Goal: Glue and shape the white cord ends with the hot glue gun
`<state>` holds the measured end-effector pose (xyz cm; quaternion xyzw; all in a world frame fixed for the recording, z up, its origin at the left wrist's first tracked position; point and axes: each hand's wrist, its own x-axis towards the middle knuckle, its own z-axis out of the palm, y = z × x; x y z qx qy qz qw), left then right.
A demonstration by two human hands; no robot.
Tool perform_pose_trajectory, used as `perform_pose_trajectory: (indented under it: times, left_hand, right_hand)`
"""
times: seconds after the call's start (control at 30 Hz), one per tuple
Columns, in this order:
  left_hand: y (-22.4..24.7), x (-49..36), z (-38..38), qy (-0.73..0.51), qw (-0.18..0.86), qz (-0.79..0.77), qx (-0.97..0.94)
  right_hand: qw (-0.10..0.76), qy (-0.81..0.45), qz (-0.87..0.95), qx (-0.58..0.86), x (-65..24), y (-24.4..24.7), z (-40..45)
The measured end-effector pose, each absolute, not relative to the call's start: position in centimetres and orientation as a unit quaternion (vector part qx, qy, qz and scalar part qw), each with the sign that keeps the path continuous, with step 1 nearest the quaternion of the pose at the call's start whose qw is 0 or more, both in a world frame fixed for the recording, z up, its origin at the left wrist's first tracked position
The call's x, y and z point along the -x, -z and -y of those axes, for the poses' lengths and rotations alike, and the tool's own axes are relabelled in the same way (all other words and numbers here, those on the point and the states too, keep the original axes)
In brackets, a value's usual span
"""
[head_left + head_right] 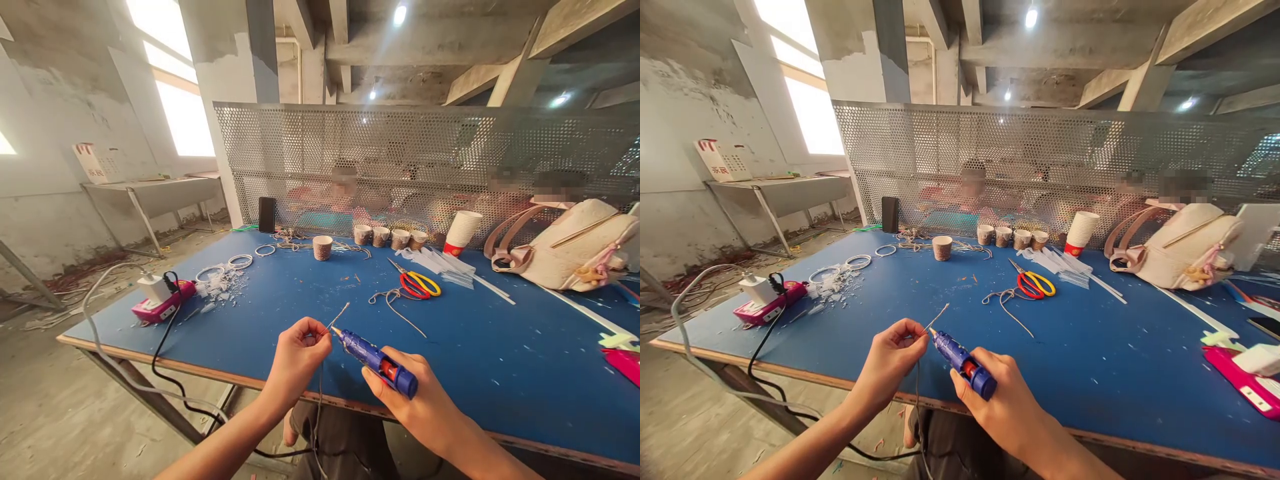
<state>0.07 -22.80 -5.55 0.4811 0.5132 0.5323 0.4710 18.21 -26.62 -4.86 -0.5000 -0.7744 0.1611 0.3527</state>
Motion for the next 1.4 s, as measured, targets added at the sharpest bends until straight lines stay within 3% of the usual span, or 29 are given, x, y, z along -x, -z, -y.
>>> perform_pose_trajectory:
  times: [0.43, 0.5, 0.63, 0.7, 0.8, 0.9, 1.0, 1.1, 1.23, 1.4]
  left_hand:
    - [6.0, 0.1, 22.5, -0.542, 0.482, -0.502, -0.471]
    - [6.0, 0.2, 22.5, -0.545, 0.482, -0.499, -0.47]
    - [5.8, 0.2, 22.6, -0.548, 0.505, -0.487, -0.455]
    - [5.6, 0.2, 22.7, -0.547, 0.526, -0.48, -0.44]
    - [5.4, 0.3, 22.9, -0.544, 0.555, -0.469, -0.418]
    - [5.3, 0.3, 23.2, -0.546, 0.576, -0.454, -0.405]
    - [5.0, -0.1, 23.8, -0.546, 0.587, -0.443, -0.401]
    - [4.7, -0.7, 24.5, -0.54, 0.596, -0.432, -0.409]
    - [4.6, -1.3, 25.2, -0.542, 0.58, -0.427, -0.431]
    - [4.7, -1.2, 25.5, -0.543, 0.56, -0.436, -0.448]
  right_hand:
    - [0.377, -0.134, 0.756, 0.519, -19.4, 4.8, 25.4]
    - [0.341, -0.087, 0.766, 0.537, -19.8, 5.1, 24.2]
    - [0.178, -0.01, 0.799, 0.574, -19.9, 5.8, 22.4]
    - [0.121, -0.026, 0.806, 0.579, -19.9, 5.8, 22.2]
    - [0.102, -0.065, 0.818, 0.563, -20.3, 5.3, 22.3]
    - [0.145, -0.071, 0.831, 0.532, -20.5, 4.6, 22.8]
    - [0.269, -0.067, 0.811, 0.516, -19.6, 4.0, 23.4]
    - [0.379, -0.159, 0.782, 0.469, -17.6, 3.4, 24.2]
    - [0.425, -0.32, 0.726, 0.436, -15.1, 3.1, 24.7]
    - [0.461, -0.401, 0.655, 0.444, -14.2, 3.6, 24.5]
